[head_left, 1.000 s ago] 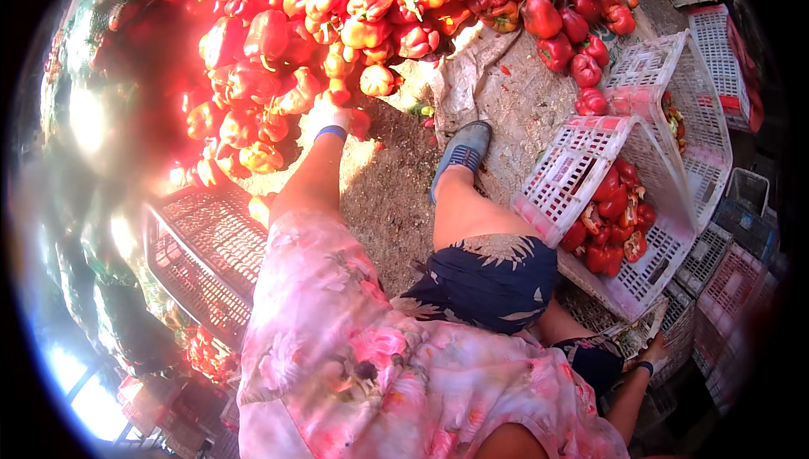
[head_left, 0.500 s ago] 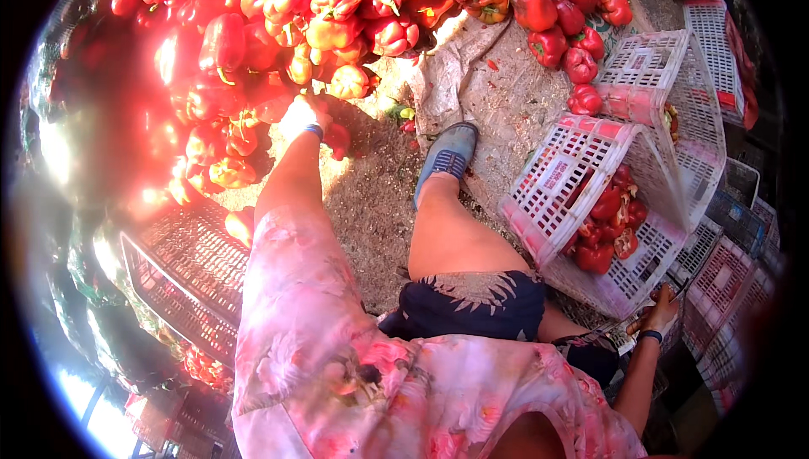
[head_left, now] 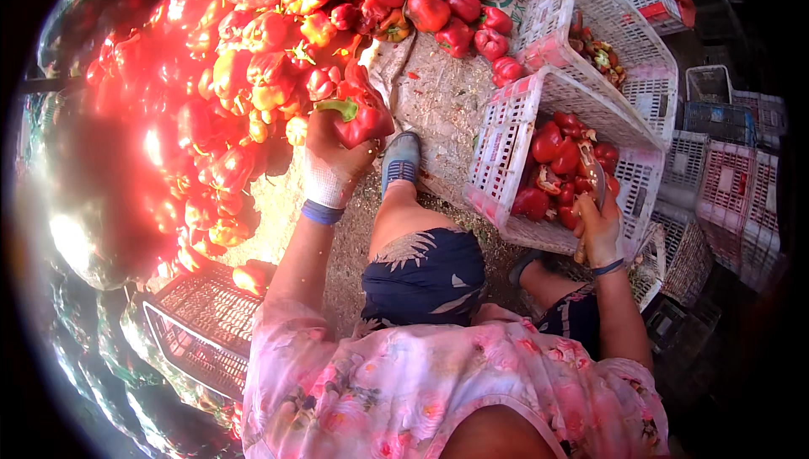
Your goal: The person cuts the stems and cores out of red peppers with a knife, placing the processed peppers and the discarded pieces into separate plastic crates.
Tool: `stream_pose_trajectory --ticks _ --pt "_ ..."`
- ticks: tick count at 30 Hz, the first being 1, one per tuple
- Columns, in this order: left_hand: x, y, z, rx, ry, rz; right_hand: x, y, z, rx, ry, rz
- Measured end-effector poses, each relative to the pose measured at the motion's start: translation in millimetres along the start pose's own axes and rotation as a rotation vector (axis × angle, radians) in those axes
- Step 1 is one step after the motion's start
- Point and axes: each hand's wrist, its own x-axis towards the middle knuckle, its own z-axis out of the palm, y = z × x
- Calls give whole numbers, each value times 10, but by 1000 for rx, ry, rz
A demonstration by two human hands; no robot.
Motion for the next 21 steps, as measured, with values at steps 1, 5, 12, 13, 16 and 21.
stream_pose_trajectory --ticks 1,5,12,13,16,21 --pt "0 232 136 94 -45 82 -92 -296 87 23 -22 -48" --pt "-120 1183 809 93 -215 400 -217 -559 72 311 -41 -239" --pt "-602 1890 1733 433 -436 826 -317 -840 -638 228 310 -489" --pt "-690 1931 1859 493 -430 877 -269 -785 -730 154 274 -482" --pt "-945 2108 2103 512 -492 924 -194 -655 -956 54 221 -464" --pt "-1174 2012 2431 448 -546 809 -100 -303 -1087 -46 333 -541"
